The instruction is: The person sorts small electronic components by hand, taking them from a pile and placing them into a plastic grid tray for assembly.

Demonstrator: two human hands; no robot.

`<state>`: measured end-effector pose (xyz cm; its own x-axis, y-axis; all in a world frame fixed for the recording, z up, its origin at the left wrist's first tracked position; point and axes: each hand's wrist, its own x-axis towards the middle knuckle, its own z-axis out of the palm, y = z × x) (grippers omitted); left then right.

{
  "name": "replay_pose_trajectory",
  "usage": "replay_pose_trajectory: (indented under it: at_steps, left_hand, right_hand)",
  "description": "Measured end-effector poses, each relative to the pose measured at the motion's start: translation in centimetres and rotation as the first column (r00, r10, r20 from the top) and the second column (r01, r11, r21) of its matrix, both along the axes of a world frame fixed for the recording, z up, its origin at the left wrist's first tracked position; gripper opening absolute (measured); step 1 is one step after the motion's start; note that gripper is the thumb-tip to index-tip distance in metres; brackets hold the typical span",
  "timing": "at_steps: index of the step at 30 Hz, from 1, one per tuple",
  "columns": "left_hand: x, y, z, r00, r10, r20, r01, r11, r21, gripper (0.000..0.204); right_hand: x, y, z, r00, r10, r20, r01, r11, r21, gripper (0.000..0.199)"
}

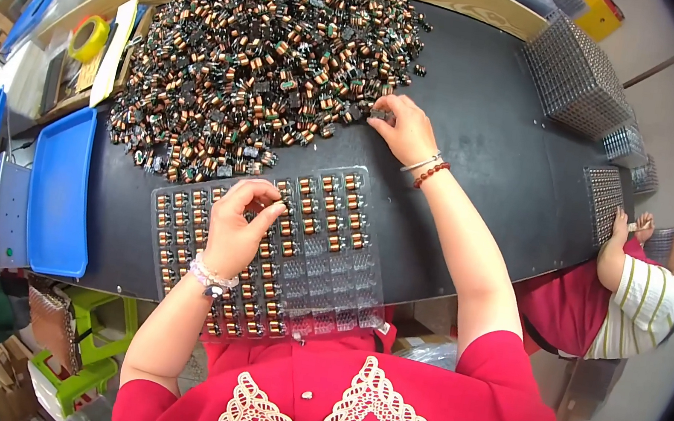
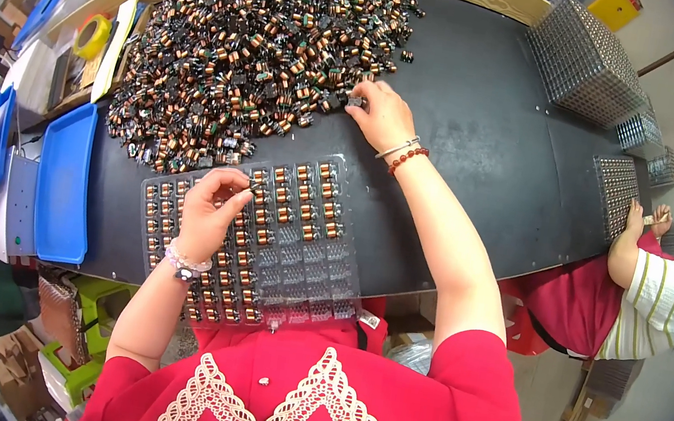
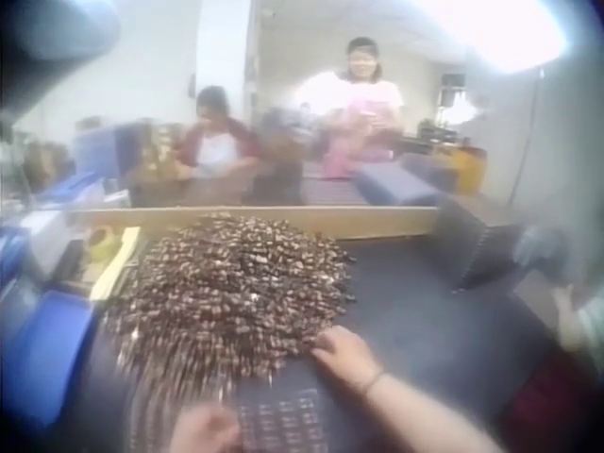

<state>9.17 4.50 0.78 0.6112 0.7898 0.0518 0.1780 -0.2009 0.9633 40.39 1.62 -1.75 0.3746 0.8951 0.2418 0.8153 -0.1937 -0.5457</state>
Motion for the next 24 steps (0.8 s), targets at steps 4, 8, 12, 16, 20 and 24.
replay_pose_trajectory:
  at_steps: [4,8,12,16,20,24]
  left_hand:
    - [0.5,-2.3,0.3,0.992,-0.088,-0.090,0.109,0.958,0.267,0.014]
    - [1.0,-4.3,-0.2,0.965,-0.214,-0.150,0.260,0.860,0.439,0.014]
    - [1.1,-4.6,-1.2,0.963,-0.180,-0.200,0.259,0.820,0.511,0.015]
    - [1.0,-4.4,-1.4,0.957,-0.178,-0.230,0.274,0.818,0.505,0.013]
    - [0.9,-4.3,-0.4,0.939,-0.123,-0.320,0.311,0.698,0.645,0.012]
    - [1.7,0.3,0.8,0.953,0.120,-0.278,0.129,0.669,0.732,0.018]
  right_hand:
    - [-1.3,-3.4,-0.5,0.998,0.003,-0.058,-0.002,1.000,0.027,0.021]
    - [-3.9,-6.9,0.4,0.749,-0.006,-0.663,0.057,0.997,0.055,0.025]
    - [-6.4,-9.5,0.2,0.556,0.079,-0.827,-0.021,0.996,0.081,0.024]
    - [-9.0,-10.6,0.5,0.409,0.197,-0.891,-0.029,0.979,0.203,0.028]
    - [-10.3,-10.9,0.2,0.449,0.130,-0.884,-0.098,0.991,0.096,0.024]
    - [-11.0,-11.1,1.0,0.384,0.110,-0.917,-0.036,0.994,0.104,0.028]
